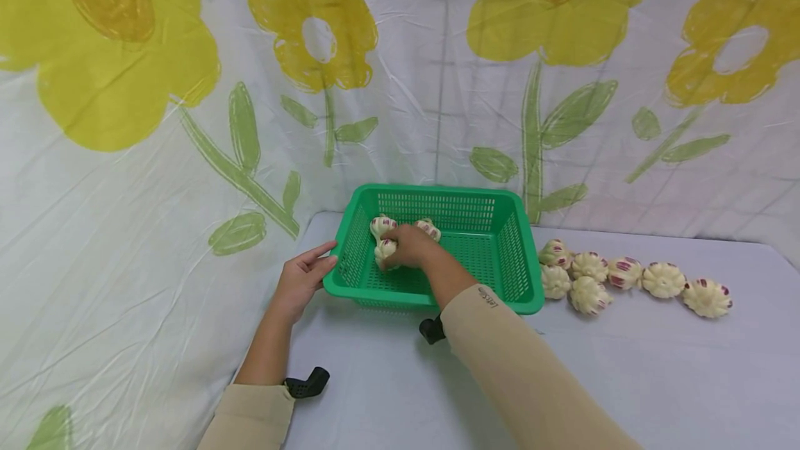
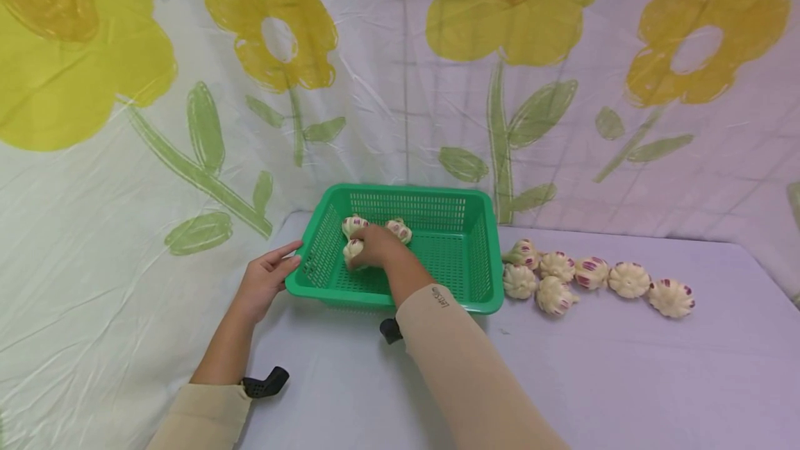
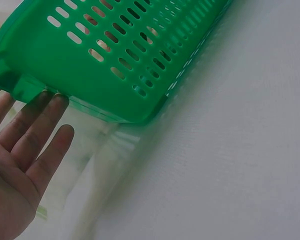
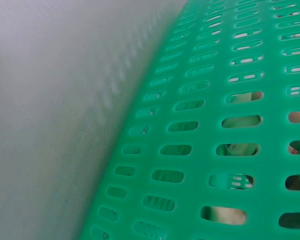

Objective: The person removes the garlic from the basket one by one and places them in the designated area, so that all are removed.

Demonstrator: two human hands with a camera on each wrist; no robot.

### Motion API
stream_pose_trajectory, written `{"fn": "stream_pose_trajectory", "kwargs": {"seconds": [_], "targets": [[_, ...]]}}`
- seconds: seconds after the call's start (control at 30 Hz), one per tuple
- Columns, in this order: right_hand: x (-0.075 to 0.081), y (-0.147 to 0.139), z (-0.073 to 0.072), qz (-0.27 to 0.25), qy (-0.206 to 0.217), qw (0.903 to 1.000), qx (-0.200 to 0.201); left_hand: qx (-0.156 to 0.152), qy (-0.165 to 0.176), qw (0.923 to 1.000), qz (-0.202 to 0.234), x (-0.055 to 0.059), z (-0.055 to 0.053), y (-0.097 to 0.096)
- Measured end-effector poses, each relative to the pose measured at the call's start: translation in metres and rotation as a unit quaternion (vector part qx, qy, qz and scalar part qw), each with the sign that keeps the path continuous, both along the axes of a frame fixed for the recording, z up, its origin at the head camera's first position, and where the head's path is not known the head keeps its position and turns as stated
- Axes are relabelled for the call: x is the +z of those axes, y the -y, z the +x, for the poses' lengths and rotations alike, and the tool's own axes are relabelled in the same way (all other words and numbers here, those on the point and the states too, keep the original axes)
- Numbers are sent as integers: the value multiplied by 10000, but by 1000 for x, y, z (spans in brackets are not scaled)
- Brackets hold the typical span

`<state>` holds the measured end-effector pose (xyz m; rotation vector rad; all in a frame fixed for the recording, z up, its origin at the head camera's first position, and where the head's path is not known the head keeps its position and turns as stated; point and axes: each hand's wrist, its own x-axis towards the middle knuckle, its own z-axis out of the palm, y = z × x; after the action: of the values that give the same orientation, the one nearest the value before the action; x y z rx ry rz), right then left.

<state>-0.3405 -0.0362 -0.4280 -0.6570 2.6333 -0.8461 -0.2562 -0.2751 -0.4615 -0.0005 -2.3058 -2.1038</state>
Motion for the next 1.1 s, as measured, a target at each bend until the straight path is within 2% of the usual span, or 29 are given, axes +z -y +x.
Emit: {"fn": "stream_pose_trajectory", "kwargs": {"seconds": [0.33, 0.57, 0.93, 1.1], "targets": [[6, -1, 2, -74, -180, 9998, 92, -50, 10, 10000, 83, 2, 0, 0], [7, 0, 3, -142, -262, 9995, 134, 16, -45, 10000, -16, -1, -1, 0], [13, 4, 3, -220, -441, 9983, 308, 57, 48, 10000, -59, 1, 0, -1], [18, 8, 5, -272, -549, 9974, 385, 120, -5, 9996, -237, 3, 0, -1]]}}
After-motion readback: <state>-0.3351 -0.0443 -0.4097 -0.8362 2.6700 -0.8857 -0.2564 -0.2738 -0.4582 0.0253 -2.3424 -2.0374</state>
